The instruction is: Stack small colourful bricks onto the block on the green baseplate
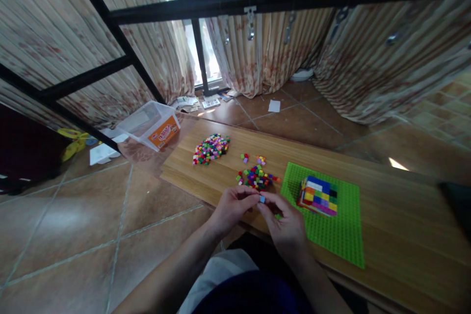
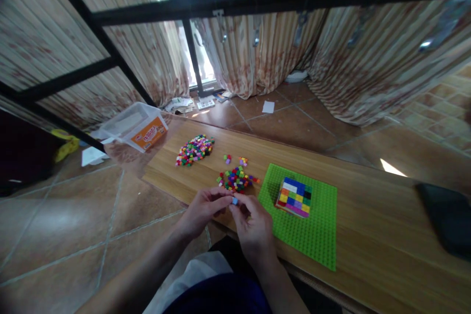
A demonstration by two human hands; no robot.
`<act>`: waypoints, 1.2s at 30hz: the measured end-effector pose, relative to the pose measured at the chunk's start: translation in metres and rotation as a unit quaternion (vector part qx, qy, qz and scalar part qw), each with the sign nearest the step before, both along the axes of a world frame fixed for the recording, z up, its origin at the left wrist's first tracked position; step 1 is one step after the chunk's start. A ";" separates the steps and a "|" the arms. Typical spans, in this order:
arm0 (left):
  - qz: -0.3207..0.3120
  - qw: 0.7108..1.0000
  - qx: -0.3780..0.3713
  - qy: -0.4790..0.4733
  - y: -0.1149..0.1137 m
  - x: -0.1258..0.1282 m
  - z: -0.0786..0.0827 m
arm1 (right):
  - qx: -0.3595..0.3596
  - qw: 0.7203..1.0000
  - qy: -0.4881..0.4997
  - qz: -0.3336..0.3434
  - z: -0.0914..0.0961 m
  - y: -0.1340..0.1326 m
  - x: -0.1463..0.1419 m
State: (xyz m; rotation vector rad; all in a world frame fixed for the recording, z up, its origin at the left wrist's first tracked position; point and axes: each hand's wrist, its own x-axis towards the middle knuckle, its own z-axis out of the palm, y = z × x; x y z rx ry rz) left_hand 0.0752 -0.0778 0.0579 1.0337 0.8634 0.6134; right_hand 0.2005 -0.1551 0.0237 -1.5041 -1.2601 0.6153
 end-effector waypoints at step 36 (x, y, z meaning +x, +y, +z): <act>0.051 0.915 0.330 0.224 0.036 0.004 -0.043 | -0.027 0.943 0.290 -0.163 -0.008 -0.039 0.023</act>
